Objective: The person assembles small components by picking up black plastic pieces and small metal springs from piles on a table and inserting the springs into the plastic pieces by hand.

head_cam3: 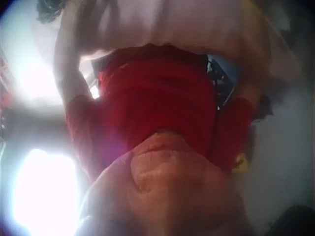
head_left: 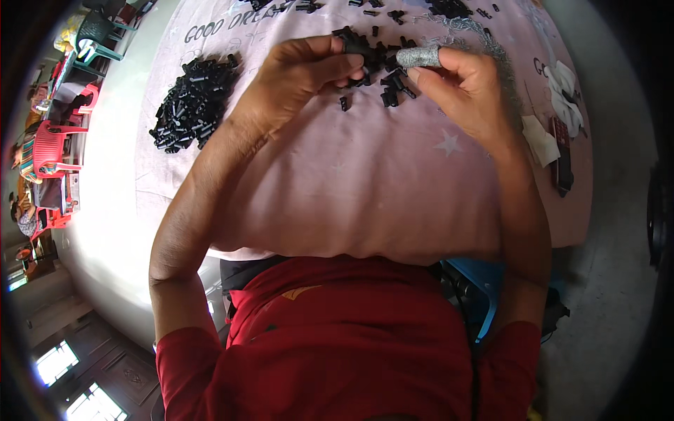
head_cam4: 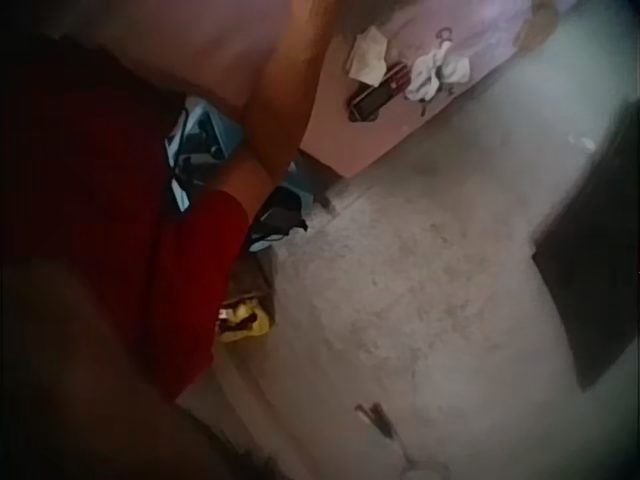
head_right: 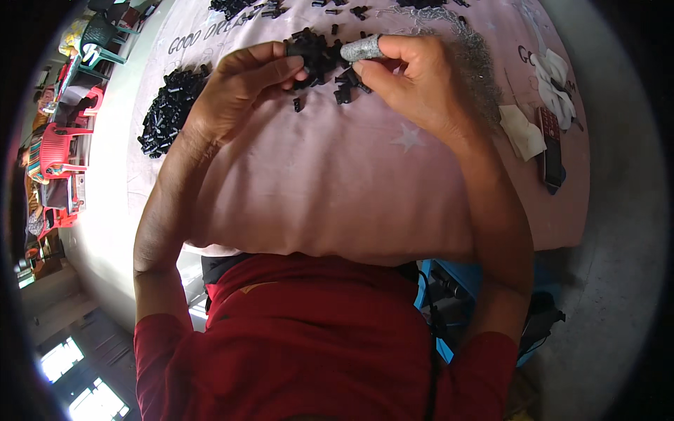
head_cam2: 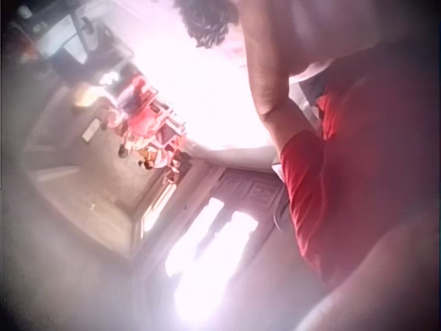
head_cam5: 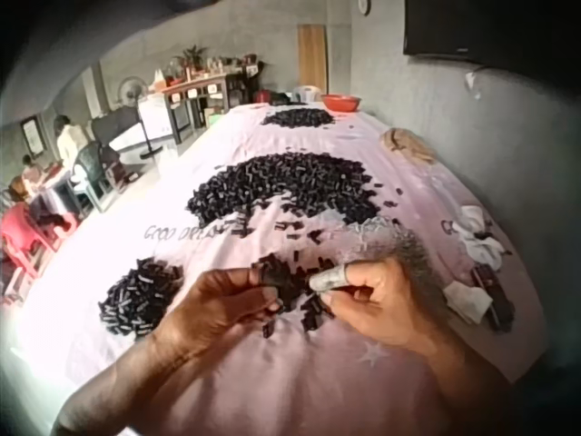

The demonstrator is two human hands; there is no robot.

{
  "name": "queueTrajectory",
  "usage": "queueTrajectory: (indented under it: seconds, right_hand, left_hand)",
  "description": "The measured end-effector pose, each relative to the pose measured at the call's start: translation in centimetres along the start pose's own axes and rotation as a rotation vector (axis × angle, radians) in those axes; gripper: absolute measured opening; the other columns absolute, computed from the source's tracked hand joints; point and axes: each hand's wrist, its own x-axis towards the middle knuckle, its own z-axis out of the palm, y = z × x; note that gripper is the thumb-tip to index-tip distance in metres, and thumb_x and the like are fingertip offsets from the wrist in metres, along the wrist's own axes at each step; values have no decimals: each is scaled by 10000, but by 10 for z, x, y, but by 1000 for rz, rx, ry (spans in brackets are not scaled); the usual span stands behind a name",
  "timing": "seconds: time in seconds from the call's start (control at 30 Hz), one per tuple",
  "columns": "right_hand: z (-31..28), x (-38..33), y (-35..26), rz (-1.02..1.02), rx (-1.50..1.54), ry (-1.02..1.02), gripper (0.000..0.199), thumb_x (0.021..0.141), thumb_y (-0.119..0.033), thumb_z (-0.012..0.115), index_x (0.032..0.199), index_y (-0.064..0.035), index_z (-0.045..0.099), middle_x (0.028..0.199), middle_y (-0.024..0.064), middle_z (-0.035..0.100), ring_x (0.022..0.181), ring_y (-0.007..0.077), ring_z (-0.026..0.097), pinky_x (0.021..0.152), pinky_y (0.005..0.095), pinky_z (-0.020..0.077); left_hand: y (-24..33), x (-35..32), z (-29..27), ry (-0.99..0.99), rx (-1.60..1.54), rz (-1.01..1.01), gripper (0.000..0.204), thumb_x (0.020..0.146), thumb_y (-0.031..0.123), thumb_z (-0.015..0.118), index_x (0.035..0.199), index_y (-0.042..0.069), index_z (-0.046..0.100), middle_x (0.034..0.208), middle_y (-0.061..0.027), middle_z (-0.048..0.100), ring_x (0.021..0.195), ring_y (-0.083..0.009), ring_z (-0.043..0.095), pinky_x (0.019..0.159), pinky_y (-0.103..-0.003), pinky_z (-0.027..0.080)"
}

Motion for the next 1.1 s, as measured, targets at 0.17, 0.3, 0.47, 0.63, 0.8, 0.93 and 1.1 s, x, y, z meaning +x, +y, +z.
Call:
queueTrajectory:
  seconds: [0.17, 0.3, 0.47, 0.63, 0.8, 0.93, 1.1]
  right_hand:
    - [15, -2, -19, -6, 169, 4, 71, 873, -45, 706, 870, 25, 718, 685, -38, 639, 644, 1, 542, 535, 191, 432]
    - [22, -3, -25, -12, 334, 59, 56, 882, -21, 693, 882, 27, 721, 689, -36, 637, 660, -3, 555, 545, 178, 437]
    - [22, -3, -19, -34, 297, 52, 51, 890, -13, 689, 882, 28, 716, 708, -28, 643, 675, -2, 567, 558, 181, 456]
    - [24, -6, -20, -47, 359, 56, 47, 876, 0, 702, 906, 28, 725, 727, -18, 665, 669, -2, 575, 570, 172, 465]
    - [28, -7, -26, -81, 334, 46, 70, 861, 1, 718, 926, 21, 734, 717, -20, 668, 651, -6, 571, 561, 164, 456]
    - [24, -8, -26, -109, 249, 20, 83, 853, 5, 725, 935, 13, 738, 719, -13, 679, 632, -5, 561, 549, 166, 443]
    - [27, -8, -31, -179, 240, 20, 92, 853, -3, 731, 944, 2, 741, 725, -9, 686, 629, 1, 557, 544, 180, 440]
  left_hand:
    - [-7, -11, 9, -71, -276, -21, 141, 1005, 161, 614, 1036, 35, 669, 993, -58, 736, 794, -57, 633, 669, -180, 475]
    - [-10, -13, 10, -45, -449, -71, 151, 1014, 150, 593, 1070, 23, 653, 1024, -85, 733, 767, -59, 608, 650, -176, 463]
    - [-17, -15, 6, -123, -504, -53, 160, 1009, 152, 607, 1101, 27, 649, 1013, -83, 728, 762, -57, 587, 641, -171, 452]
    - [-11, -26, 7, -142, -389, -45, 144, 990, 135, 639, 1110, 57, 650, 1009, -56, 714, 775, -40, 576, 647, -165, 428]
    - [-18, -34, 6, -163, -399, -45, 129, 997, 144, 632, 1101, 69, 647, 1016, -46, 712, 777, -30, 565, 650, -169, 419]
    - [-21, -36, 5, -165, -433, -44, 114, 1009, 155, 616, 1079, 70, 645, 1008, -45, 712, 767, -30, 556, 639, -172, 413]
    - [-23, -35, 8, -175, -403, 4, 120, 1019, 170, 604, 1076, 70, 638, 1001, -34, 698, 752, -28, 539, 636, -166, 409]
